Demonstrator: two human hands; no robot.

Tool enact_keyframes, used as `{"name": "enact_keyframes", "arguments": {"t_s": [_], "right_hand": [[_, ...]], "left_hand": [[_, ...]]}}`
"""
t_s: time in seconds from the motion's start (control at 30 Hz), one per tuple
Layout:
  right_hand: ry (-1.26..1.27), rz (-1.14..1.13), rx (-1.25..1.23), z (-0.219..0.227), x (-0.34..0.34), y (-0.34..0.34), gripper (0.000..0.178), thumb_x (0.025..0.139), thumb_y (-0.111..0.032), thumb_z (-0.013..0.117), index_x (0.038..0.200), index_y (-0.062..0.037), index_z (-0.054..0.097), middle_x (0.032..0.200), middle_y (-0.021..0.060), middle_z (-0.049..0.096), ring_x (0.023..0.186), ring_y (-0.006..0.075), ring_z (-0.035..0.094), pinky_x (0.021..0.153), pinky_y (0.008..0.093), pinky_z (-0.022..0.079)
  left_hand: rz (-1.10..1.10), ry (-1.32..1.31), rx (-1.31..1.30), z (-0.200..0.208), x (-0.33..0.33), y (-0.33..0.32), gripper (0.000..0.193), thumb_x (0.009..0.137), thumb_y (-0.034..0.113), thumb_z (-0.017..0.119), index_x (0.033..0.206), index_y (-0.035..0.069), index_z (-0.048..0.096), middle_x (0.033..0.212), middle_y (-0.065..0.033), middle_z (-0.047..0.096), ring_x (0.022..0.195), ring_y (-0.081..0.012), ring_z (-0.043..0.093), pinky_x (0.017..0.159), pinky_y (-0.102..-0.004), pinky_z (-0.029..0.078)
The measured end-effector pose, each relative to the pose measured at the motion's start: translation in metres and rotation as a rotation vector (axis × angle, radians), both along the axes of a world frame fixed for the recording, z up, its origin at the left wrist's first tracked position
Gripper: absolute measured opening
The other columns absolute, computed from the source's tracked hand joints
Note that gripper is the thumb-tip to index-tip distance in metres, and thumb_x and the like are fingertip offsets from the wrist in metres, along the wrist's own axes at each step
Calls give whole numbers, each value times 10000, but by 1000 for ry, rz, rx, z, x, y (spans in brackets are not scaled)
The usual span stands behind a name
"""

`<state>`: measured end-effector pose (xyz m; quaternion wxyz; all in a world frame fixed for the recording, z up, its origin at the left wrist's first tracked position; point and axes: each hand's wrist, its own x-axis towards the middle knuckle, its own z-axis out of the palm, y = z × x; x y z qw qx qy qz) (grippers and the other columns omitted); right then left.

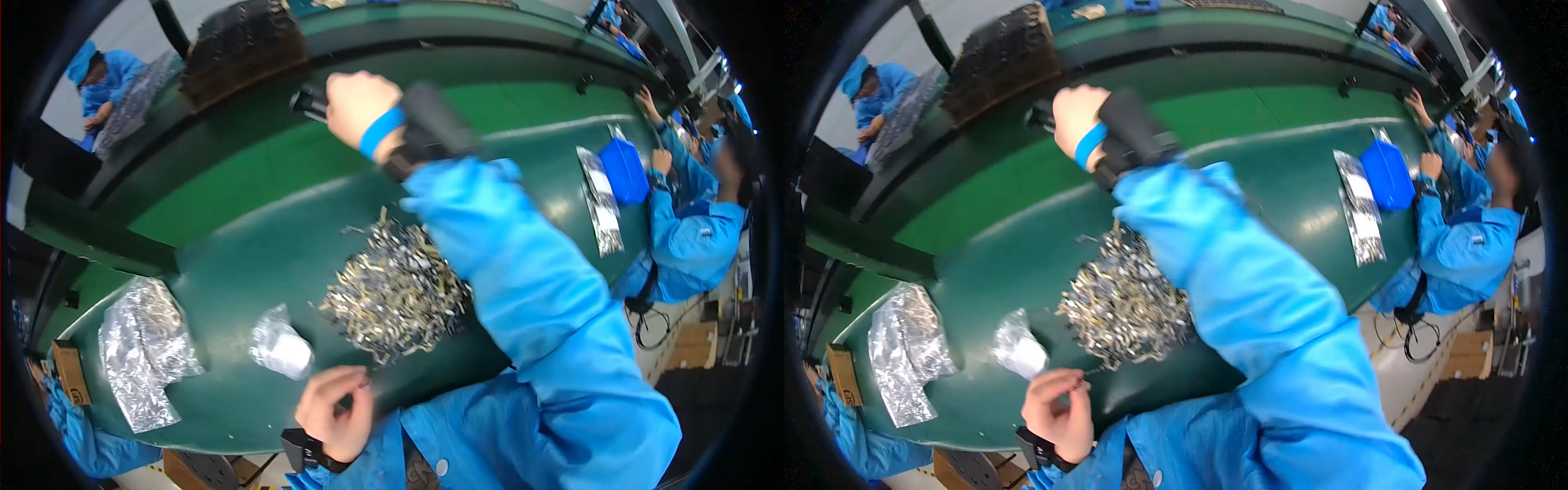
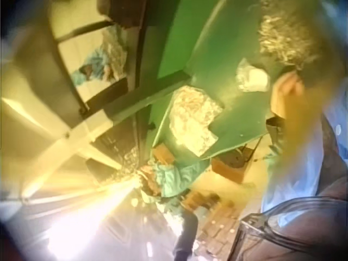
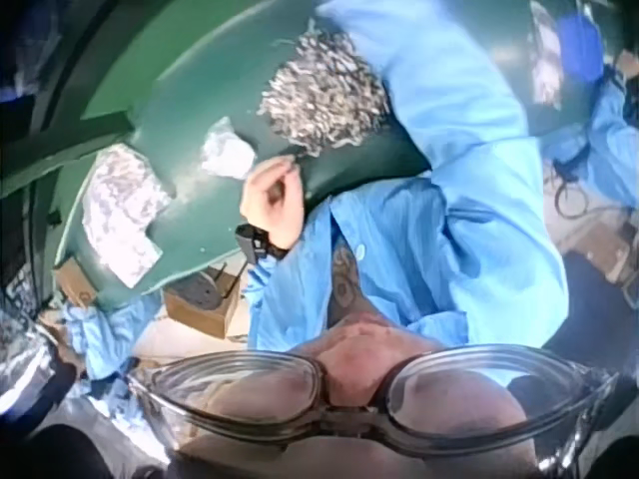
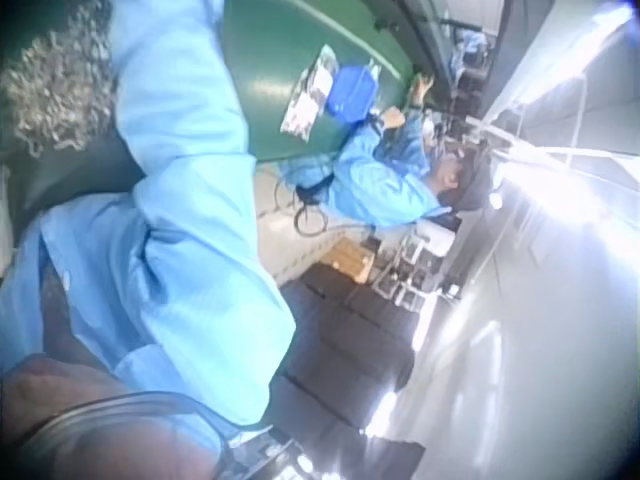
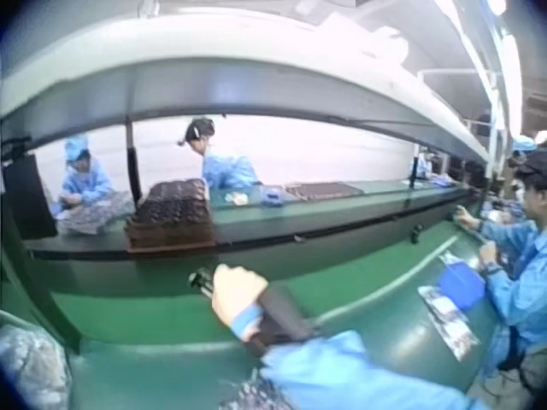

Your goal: Assembling small wire connectors into plastic housings at a factory workbench.

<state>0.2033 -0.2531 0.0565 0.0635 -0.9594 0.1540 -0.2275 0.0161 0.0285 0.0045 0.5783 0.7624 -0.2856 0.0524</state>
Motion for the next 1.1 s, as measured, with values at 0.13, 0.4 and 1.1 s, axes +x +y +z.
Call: {"name": "enact_keyframes", "arguments": {"t_s": [0.13,0.4,1.1], "right_hand": [[127,-43,-14,42,-113,-51,217,802,-147,536,960,-37,636,827,229,644,794,405,634,714,495,494],[209,-436,-221,-37,-262,-138,132,837,-160,572,861,-33,548,758,210,650,717,416,646,633,507,519],[116,375,1796,-43,-266,110,107,867,-9,643,922,-41,557,737,-65,543,630,-19,445,541,171,335]], "left_hand": [[-15,-5,-13,-5,2,-6,266,681,-146,686,885,8,612,862,-141,680,723,-223,669,619,-278,530],[-120,-59,41,9,-7,-22,218,718,-176,636,873,-28,601,866,-161,657,690,-168,607,591,-247,501],[-16,-487,238,1,-8,-11,272,594,-24,815,819,46,681,857,-70,707,650,-187,653,523,-260,466]]}}
